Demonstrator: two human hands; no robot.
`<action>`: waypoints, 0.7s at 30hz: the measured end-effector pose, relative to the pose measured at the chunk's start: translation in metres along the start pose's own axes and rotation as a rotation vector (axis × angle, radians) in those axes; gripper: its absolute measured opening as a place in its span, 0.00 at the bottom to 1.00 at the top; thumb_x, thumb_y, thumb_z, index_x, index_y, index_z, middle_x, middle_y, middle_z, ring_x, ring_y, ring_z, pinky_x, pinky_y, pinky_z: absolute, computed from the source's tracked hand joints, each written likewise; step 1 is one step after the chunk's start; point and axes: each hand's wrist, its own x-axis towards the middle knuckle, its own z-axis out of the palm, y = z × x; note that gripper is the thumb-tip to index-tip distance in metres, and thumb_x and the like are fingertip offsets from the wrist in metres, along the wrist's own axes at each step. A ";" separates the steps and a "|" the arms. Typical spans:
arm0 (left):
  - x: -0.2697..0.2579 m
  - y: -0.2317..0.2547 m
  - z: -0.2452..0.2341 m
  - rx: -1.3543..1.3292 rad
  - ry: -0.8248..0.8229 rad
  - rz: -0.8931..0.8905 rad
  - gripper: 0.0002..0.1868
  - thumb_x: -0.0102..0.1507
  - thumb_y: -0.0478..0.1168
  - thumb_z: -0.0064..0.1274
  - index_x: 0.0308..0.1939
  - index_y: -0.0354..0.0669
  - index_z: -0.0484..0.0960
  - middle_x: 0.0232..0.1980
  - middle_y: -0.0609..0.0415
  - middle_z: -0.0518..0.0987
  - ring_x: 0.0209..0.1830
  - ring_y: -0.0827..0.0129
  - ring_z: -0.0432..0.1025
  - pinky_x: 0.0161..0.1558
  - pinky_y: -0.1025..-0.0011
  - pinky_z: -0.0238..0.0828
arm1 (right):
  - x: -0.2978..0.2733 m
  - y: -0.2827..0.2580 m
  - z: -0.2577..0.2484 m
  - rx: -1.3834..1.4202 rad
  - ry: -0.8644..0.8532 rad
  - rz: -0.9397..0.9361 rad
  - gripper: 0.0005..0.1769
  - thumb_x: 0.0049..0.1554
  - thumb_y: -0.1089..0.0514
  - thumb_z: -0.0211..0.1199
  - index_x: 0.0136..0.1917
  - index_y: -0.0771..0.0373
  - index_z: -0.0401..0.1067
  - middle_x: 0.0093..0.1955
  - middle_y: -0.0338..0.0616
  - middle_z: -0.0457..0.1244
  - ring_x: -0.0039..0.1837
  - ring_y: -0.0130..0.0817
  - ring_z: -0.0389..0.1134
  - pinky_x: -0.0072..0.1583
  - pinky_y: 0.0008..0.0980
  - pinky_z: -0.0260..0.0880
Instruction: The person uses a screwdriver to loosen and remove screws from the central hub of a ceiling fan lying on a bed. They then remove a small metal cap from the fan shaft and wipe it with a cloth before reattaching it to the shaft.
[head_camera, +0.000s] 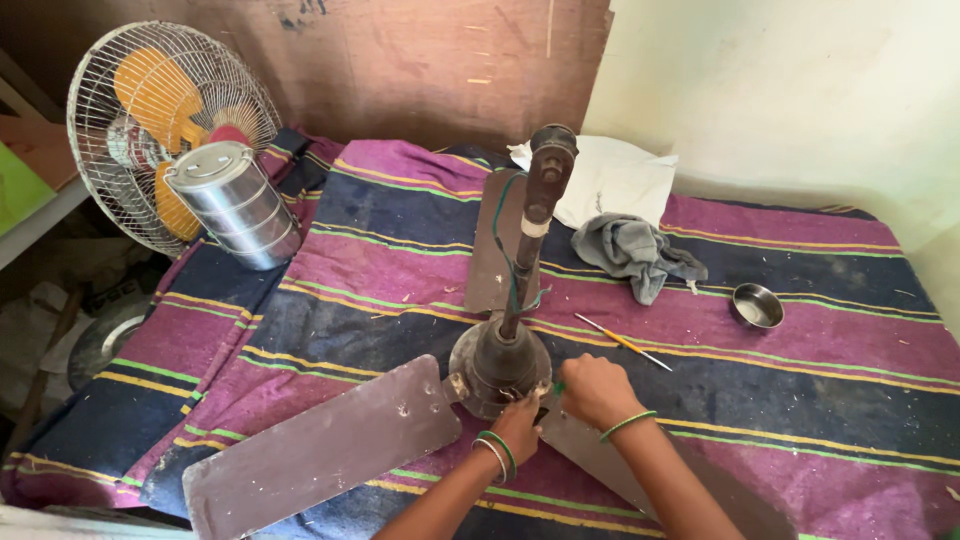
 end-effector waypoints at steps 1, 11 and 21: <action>0.001 -0.003 0.001 0.019 -0.013 -0.011 0.35 0.63 0.32 0.54 0.72 0.23 0.60 0.71 0.31 0.66 0.72 0.39 0.61 0.73 0.57 0.55 | 0.001 -0.002 0.002 0.013 -0.023 -0.007 0.10 0.49 0.58 0.63 0.45 0.58 0.79 0.49 0.56 0.68 0.52 0.55 0.72 0.52 0.51 0.74; -0.005 -0.002 -0.001 -0.002 -0.043 -0.022 0.39 0.62 0.33 0.55 0.75 0.25 0.56 0.74 0.32 0.64 0.75 0.41 0.57 0.75 0.59 0.52 | 0.023 -0.005 0.005 0.049 0.061 -0.113 0.19 0.49 0.48 0.68 0.43 0.66 0.74 0.46 0.60 0.68 0.51 0.59 0.70 0.52 0.53 0.73; -0.015 0.013 -0.016 0.062 -0.114 -0.007 0.43 0.59 0.34 0.59 0.74 0.24 0.54 0.74 0.31 0.61 0.76 0.41 0.54 0.75 0.57 0.49 | 0.021 -0.038 0.018 0.196 0.095 0.200 0.12 0.48 0.57 0.64 0.44 0.67 0.77 0.49 0.62 0.69 0.54 0.62 0.72 0.54 0.54 0.74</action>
